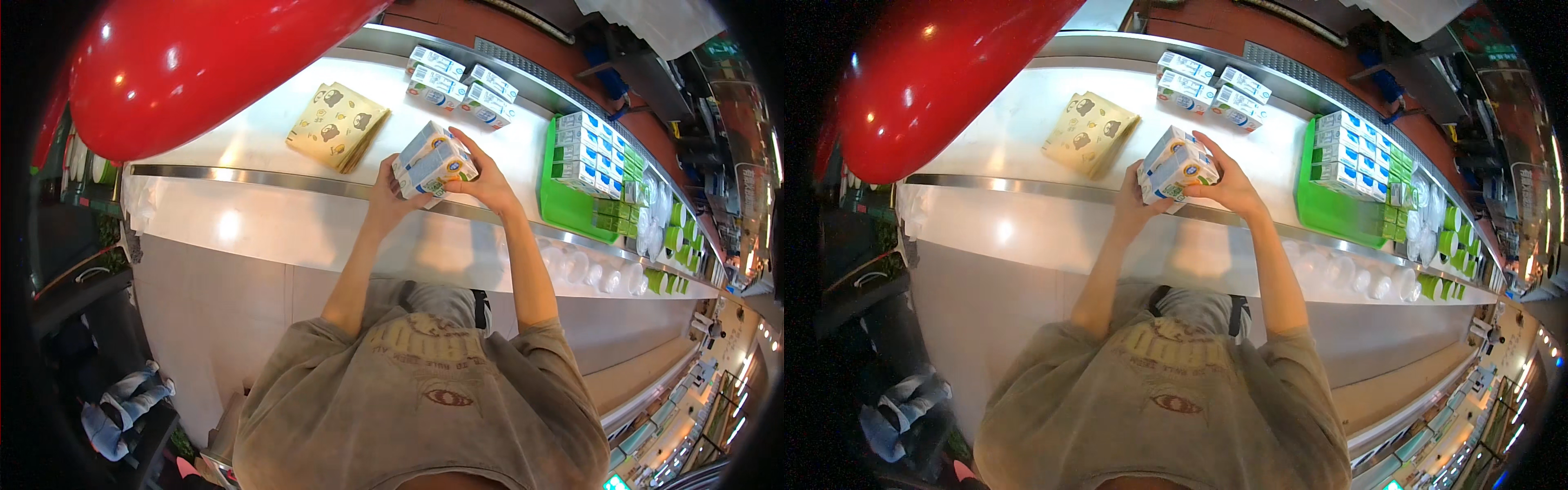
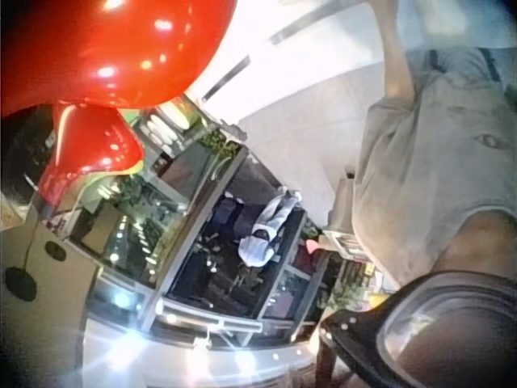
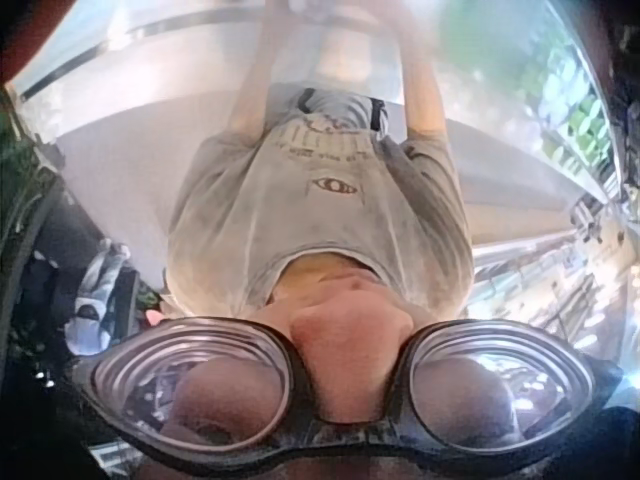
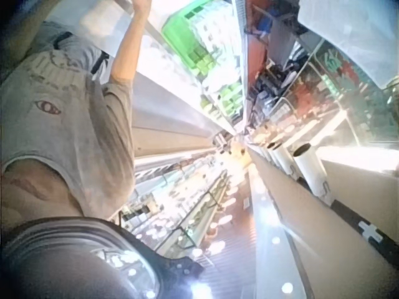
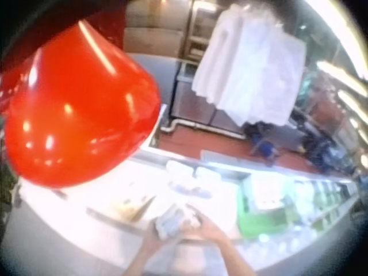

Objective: Organize stacks of condiment boxes and plastic container lids on a restaurant counter.

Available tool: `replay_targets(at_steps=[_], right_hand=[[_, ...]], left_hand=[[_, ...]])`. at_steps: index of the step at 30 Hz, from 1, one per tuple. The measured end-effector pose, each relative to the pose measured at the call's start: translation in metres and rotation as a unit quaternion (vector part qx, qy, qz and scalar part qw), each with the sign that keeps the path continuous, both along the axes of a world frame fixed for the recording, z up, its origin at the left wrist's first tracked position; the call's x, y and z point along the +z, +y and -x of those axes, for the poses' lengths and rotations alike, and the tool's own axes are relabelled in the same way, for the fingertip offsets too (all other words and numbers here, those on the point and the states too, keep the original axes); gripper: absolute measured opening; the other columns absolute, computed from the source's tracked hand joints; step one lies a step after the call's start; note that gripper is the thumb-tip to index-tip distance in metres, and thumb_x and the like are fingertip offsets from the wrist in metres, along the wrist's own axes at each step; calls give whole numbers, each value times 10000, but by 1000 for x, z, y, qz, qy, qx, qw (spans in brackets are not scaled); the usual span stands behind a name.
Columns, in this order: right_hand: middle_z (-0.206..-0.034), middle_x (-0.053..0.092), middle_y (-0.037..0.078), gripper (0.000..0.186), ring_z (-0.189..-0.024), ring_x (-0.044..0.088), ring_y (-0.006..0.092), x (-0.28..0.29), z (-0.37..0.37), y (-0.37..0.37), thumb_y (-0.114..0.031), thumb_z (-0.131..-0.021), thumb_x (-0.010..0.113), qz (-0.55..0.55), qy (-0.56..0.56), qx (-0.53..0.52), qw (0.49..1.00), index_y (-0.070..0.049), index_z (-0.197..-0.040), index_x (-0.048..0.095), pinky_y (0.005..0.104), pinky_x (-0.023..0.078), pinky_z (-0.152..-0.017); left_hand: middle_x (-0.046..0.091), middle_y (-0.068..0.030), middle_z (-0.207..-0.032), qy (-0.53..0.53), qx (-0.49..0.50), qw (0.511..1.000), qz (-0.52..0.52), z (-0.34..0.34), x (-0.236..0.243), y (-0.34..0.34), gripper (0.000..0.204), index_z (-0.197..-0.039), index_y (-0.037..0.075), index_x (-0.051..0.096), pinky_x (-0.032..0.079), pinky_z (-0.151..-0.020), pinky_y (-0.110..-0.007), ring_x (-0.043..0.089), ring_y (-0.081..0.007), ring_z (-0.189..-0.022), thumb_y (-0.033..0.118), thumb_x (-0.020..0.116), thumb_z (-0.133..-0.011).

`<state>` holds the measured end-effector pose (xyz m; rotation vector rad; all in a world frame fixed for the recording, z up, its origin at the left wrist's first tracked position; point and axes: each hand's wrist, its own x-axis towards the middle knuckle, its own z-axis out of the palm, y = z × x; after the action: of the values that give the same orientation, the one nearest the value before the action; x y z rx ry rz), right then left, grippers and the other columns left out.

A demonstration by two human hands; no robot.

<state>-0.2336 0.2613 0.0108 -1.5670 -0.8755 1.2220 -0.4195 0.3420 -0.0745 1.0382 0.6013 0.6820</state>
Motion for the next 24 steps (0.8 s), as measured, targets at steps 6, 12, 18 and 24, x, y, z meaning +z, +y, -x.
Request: replay_targets(at_steps=[6,12,18,24], right_hand=[[-1155,664,160,922,-1027,656,274,8,0,-11,-28,-664,836,-28,-100,-30,994,-143,-1446,360,369,501,-925],[-1187,632,229,915,-1112,597,441,-5,2,-18,-1,-686,785,24,-265,-11,964,-177,-1455,323,436,508,-927],[-1293,578,222,1040,-1186,561,427,-25,9,-32,8,-683,790,-30,-306,-56,950,-188,-1526,214,453,526,-912],[-1325,551,230,1070,-1167,590,340,-60,12,-57,-24,-679,826,10,-187,-150,971,-160,-1538,205,389,560,-840]], left_hand=[[475,-153,-1367,194,-93,931,-295,-11,25,23,957,-1385,44,376,446,-1016,-407,512,-303,-1229,200,906,-604],[447,-133,-1425,171,-125,910,-357,-34,36,26,1095,-1469,94,323,352,-1107,-448,421,-347,-1307,222,917,-558],[407,-146,-1445,154,-158,906,-361,-44,46,25,1145,-1486,110,305,371,-1091,-441,375,-349,-1339,213,922,-527],[404,-133,-1411,277,-147,768,-559,-69,68,5,1038,-1478,147,333,392,-1068,-452,398,-344,-1303,230,869,-593]])
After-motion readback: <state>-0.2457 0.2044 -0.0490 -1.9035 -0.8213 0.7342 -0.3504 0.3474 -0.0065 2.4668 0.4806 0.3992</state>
